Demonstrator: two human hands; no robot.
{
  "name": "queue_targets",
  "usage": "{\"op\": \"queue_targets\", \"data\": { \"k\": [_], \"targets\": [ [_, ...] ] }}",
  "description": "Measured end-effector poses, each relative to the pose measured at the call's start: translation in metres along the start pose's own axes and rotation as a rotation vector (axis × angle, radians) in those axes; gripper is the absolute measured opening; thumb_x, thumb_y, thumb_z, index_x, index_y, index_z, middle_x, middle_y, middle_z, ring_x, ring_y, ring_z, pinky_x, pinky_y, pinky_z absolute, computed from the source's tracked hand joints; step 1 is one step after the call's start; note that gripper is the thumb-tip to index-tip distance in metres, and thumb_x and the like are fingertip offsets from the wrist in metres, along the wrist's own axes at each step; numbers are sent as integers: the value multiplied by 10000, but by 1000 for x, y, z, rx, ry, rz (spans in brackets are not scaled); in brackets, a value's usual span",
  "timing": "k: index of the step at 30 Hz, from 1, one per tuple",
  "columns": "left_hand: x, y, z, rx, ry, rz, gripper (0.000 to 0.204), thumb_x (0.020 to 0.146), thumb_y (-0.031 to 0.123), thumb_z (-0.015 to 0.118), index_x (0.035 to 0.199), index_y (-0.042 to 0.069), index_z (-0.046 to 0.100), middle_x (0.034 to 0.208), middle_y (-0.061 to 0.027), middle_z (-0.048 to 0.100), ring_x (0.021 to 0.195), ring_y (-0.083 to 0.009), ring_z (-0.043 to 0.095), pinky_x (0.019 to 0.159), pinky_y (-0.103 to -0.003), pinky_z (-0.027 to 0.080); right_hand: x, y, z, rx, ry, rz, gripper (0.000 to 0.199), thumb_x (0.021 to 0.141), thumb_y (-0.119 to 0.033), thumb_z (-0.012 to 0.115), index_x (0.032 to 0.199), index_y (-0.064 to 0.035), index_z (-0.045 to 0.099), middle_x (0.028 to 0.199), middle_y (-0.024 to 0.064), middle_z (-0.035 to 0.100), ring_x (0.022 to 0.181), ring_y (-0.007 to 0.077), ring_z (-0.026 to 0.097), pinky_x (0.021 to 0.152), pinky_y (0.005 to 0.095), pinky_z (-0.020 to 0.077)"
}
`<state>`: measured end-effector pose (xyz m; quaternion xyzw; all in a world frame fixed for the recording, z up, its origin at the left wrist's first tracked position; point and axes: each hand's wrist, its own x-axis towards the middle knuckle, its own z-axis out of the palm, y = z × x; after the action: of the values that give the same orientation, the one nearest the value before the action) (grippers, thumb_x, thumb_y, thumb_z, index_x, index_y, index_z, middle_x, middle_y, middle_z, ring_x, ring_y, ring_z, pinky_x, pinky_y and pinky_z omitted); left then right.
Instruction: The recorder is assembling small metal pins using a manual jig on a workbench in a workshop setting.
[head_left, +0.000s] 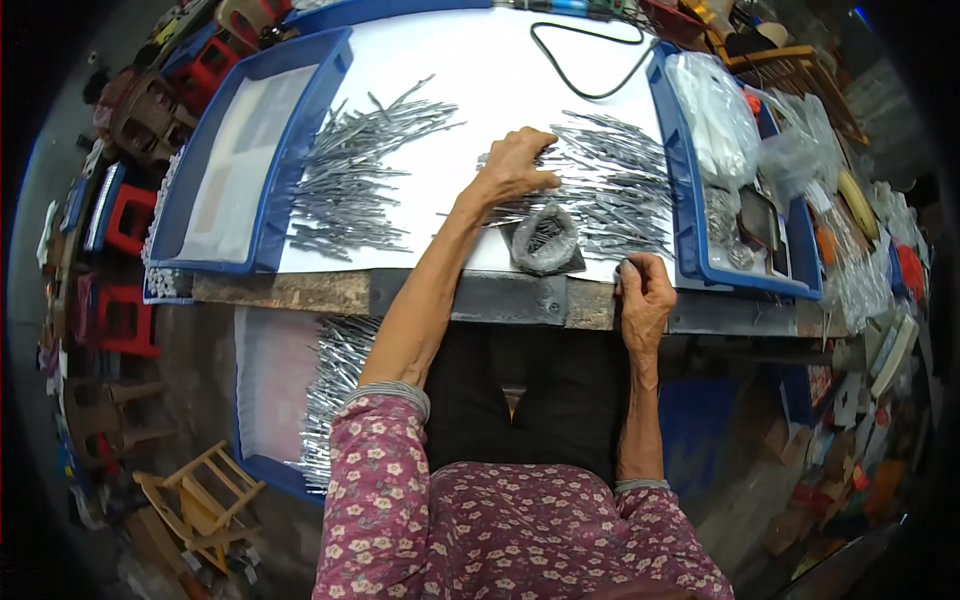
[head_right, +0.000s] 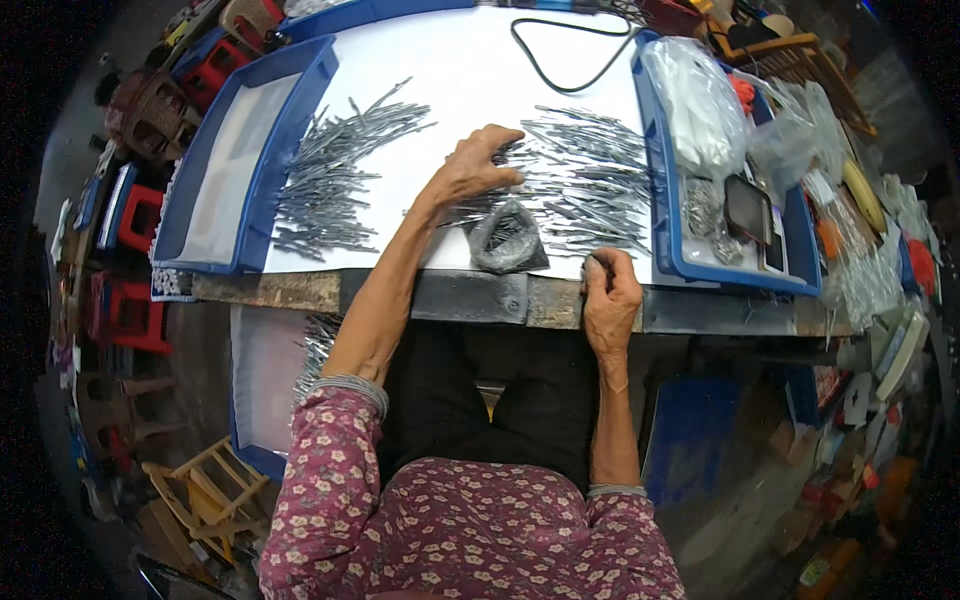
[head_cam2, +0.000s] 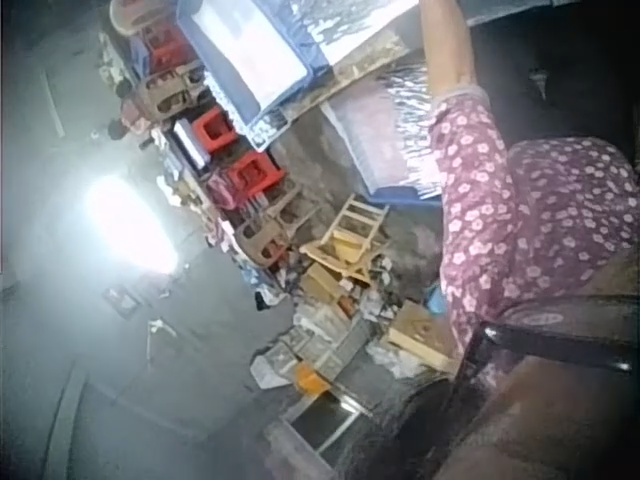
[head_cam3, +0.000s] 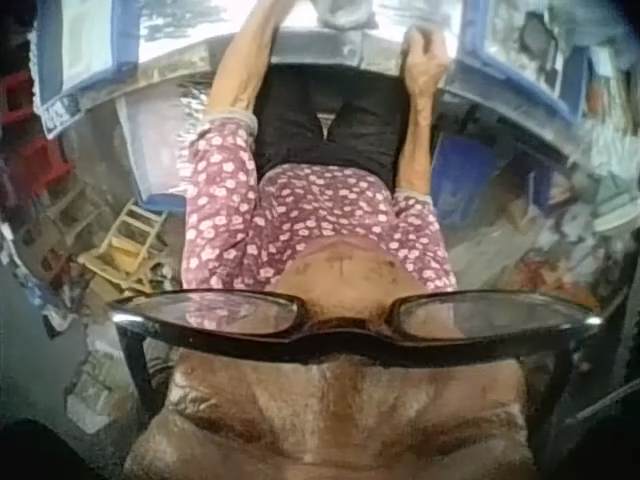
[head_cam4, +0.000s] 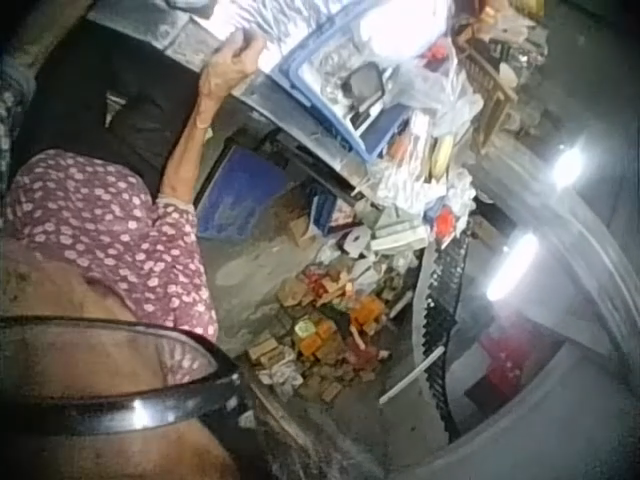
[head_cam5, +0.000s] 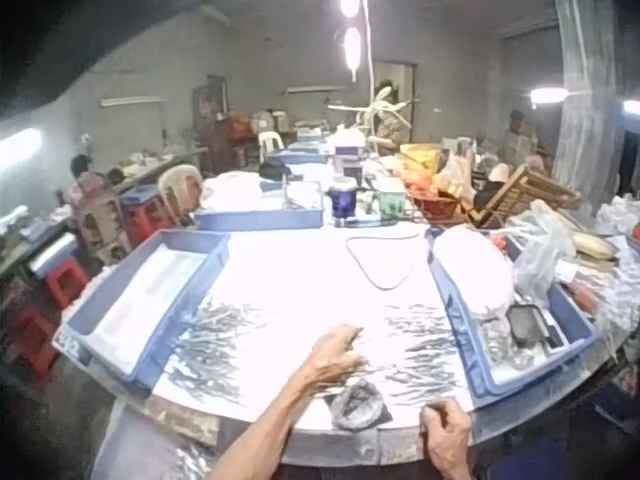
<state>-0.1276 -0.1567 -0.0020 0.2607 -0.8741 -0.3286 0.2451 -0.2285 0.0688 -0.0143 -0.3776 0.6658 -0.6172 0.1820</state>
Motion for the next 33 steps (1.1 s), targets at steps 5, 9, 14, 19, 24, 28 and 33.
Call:
{"op": "queue_targets", "data": {
  "k": [5, 9, 14, 19, 24, 28, 33],
  "targets": [
    [-8, -1, -6, -169, 63, 22, 527, 707, 297, 614, 1112, -32, 537, 1098, -231, 541, 1015, -335, 530, 870, -404, 431, 0, 6, -1, 6, -4, -22, 50, 847, -34, 522, 864, 13, 528, 662, 11, 497, 547, 60, 443, 492, 196, 370],
    [-16, -3, -19, -243, 91, -76, 436, 787, 234, 543, 1135, -26, 520, 1136, -232, 529, 1038, -318, 532, 880, -376, 430, 1, 5, -1, -16, 1, -27, 59, 845, -48, 524, 858, 10, 527, 652, 13, 499, 545, 66, 452, 489, 209, 375],
    [-23, -21, -36, -328, 82, -99, 492, 799, 296, 517, 1176, -19, 490, 1164, -203, 520, 1068, -307, 514, 915, -401, 411, 1, 7, 0, -46, -2, -30, 63, 840, -53, 527, 857, 8, 524, 642, 14, 502, 550, 74, 464, 490, 219, 379],
    [-30, -36, -60, -229, 248, -91, 319, 794, 83, 492, 1090, -26, 538, 1084, -168, 565, 998, -246, 550, 892, -359, 432, 1, 6, -1, -44, -5, -35, 64, 840, -61, 531, 858, 0, 525, 641, 13, 502, 550, 71, 462, 489, 213, 371],
    [-35, -62, -82, 232, 422, -34, 297, 724, -6, 508, 1013, -32, 571, 1017, -180, 574, 944, -268, 567, 866, -345, 438, 0, 5, 1, -62, 4, -37, 59, 840, -55, 535, 846, 2, 528, 648, 4, 495, 543, 61, 447, 485, 205, 367],
    [-28, -72, -82, 548, 333, -16, 328, 695, 31, 560, 1022, 0, 555, 1012, -164, 541, 983, -317, 503, 876, -391, 395, 0, 5, 0, -82, -6, -33, 47, 836, -48, 530, 849, -3, 525, 642, 5, 500, 538, 64, 452, 478, 214, 369],
    [-26, -85, -77, 601, 305, -31, 335, 701, 85, 595, 1022, 21, 526, 1000, -139, 513, 993, -312, 476, 848, -417, 385, -1, 3, 0, -47, 4, -14, 73, 847, -74, 540, 840, -3, 529, 657, -3, 497, 546, 50, 437, 486, 198, 365]
  ]
}}
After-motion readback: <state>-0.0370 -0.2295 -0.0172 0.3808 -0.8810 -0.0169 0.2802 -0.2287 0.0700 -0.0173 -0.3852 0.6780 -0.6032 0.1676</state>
